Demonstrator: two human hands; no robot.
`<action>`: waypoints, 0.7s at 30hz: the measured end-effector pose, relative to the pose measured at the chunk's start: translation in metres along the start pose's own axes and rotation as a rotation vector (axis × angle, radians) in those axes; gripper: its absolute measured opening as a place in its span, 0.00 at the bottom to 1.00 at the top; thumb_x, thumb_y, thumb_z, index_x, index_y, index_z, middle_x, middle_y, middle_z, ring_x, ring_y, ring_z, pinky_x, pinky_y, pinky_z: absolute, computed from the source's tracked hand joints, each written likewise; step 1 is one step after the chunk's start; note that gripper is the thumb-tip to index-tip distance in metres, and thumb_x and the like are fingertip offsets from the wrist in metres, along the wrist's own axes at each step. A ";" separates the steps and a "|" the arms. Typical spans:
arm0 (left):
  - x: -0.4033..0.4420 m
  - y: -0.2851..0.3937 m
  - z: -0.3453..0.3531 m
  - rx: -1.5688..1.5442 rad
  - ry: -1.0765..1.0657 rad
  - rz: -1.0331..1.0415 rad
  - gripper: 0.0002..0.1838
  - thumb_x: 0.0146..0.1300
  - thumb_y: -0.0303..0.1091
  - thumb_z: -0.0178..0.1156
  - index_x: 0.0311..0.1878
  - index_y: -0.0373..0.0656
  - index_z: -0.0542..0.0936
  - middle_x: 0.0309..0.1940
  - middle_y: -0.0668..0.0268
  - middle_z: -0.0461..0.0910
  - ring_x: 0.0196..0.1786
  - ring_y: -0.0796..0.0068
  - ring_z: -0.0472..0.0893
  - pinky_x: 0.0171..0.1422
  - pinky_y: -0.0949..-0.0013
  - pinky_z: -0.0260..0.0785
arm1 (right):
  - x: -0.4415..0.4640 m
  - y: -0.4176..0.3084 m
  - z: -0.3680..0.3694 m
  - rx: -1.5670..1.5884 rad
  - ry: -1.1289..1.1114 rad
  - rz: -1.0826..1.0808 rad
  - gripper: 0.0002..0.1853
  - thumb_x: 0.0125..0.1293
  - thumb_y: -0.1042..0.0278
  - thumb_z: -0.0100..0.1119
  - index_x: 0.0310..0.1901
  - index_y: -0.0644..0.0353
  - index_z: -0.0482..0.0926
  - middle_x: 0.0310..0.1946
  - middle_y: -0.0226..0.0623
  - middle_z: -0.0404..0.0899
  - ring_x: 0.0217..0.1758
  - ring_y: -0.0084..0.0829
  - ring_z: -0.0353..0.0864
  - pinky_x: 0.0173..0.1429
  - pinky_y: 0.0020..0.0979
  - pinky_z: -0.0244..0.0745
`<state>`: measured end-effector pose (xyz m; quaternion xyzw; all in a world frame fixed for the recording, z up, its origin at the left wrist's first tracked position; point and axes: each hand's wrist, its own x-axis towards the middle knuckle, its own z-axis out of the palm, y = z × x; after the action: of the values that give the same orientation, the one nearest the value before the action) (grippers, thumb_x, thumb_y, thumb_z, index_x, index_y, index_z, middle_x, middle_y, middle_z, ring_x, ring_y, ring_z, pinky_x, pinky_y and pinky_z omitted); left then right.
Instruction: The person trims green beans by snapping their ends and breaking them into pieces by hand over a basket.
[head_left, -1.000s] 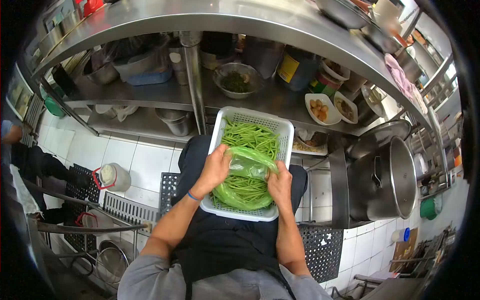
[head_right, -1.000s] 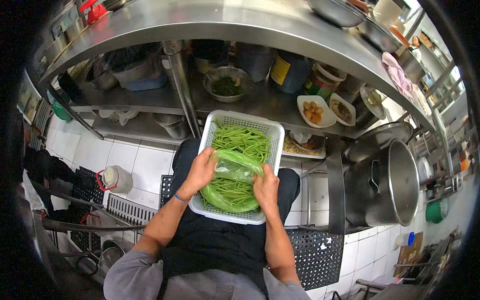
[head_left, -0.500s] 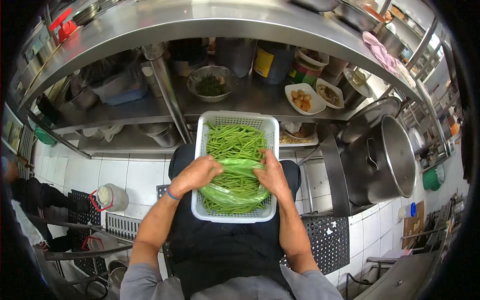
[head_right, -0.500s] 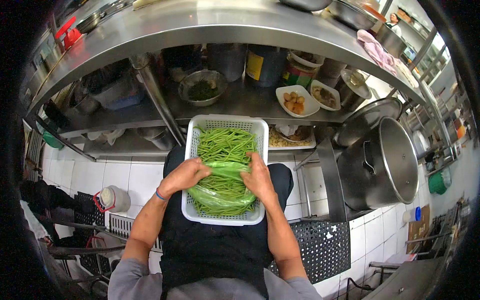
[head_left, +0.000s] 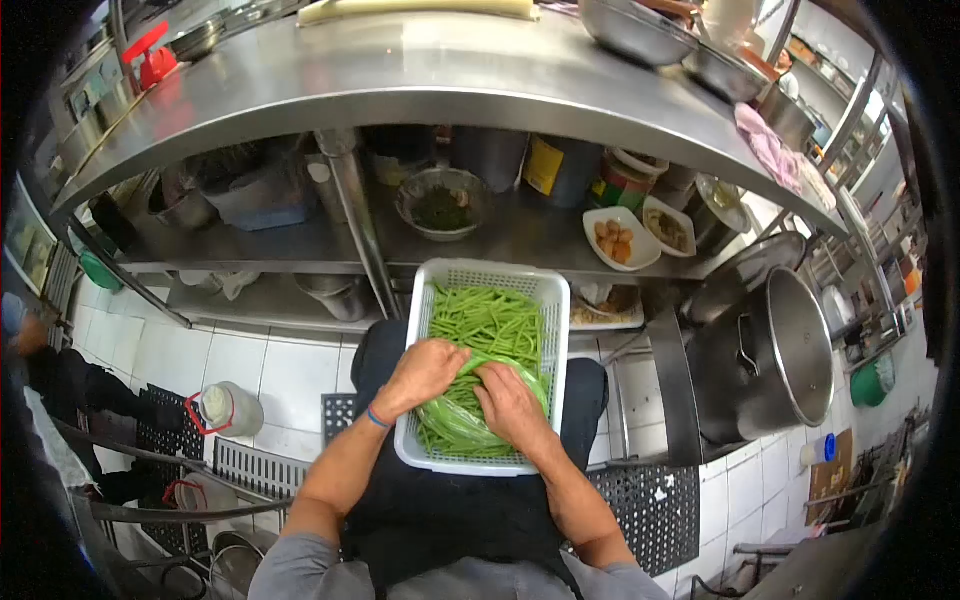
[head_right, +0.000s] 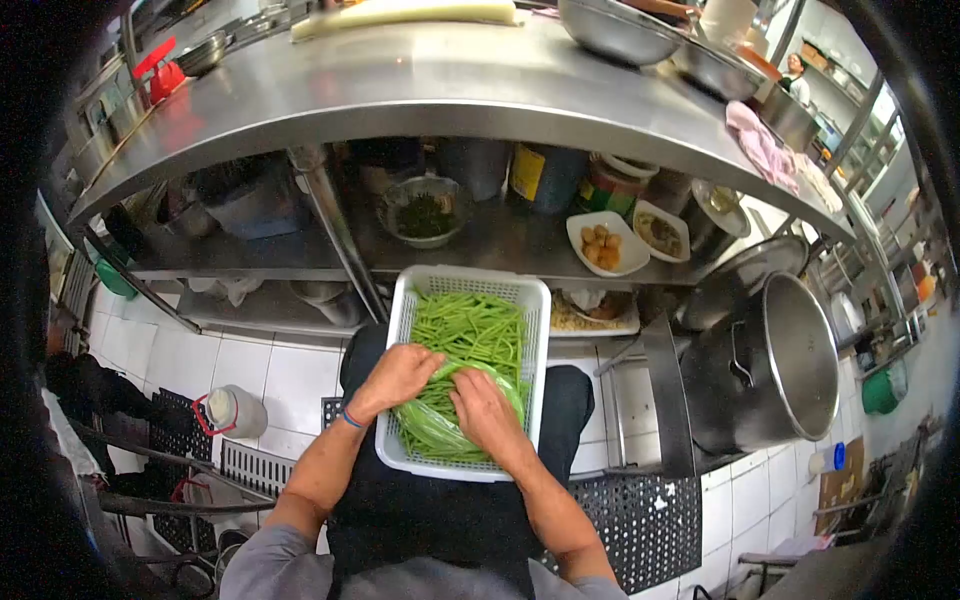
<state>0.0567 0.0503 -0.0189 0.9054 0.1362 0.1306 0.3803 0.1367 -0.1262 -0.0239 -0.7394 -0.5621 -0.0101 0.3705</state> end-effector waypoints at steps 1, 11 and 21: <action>0.001 -0.005 0.004 0.016 0.039 -0.002 0.23 0.68 0.42 0.56 0.24 0.30 0.77 0.22 0.43 0.74 0.26 0.43 0.76 0.33 0.50 0.66 | -0.003 0.002 0.002 -0.024 -0.012 0.032 0.17 0.59 0.74 0.63 0.49 0.68 0.75 0.47 0.48 0.76 0.52 0.48 0.76 0.56 0.41 0.73; -0.049 0.066 -0.021 0.094 0.331 0.317 0.17 0.55 0.29 0.68 0.49 0.37 0.80 0.49 0.48 0.77 0.53 0.48 0.78 0.58 0.54 0.70 | -0.005 -0.027 -0.021 -0.097 -0.174 0.064 0.28 0.56 0.68 0.68 0.58 0.67 0.72 0.56 0.55 0.70 0.54 0.55 0.73 0.58 0.47 0.69; -0.087 0.050 0.007 -0.084 0.159 0.155 0.05 0.57 0.19 0.58 0.37 0.36 0.77 0.43 0.53 0.77 0.48 0.51 0.77 0.55 0.59 0.70 | -0.020 -0.015 -0.028 -0.058 -0.225 0.031 0.20 0.57 0.74 0.62 0.53 0.63 0.76 0.52 0.50 0.73 0.58 0.49 0.72 0.61 0.43 0.69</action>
<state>-0.0148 -0.0178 0.0013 0.8832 0.0898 0.2365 0.3949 0.1279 -0.1570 -0.0042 -0.7550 -0.5880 0.0624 0.2835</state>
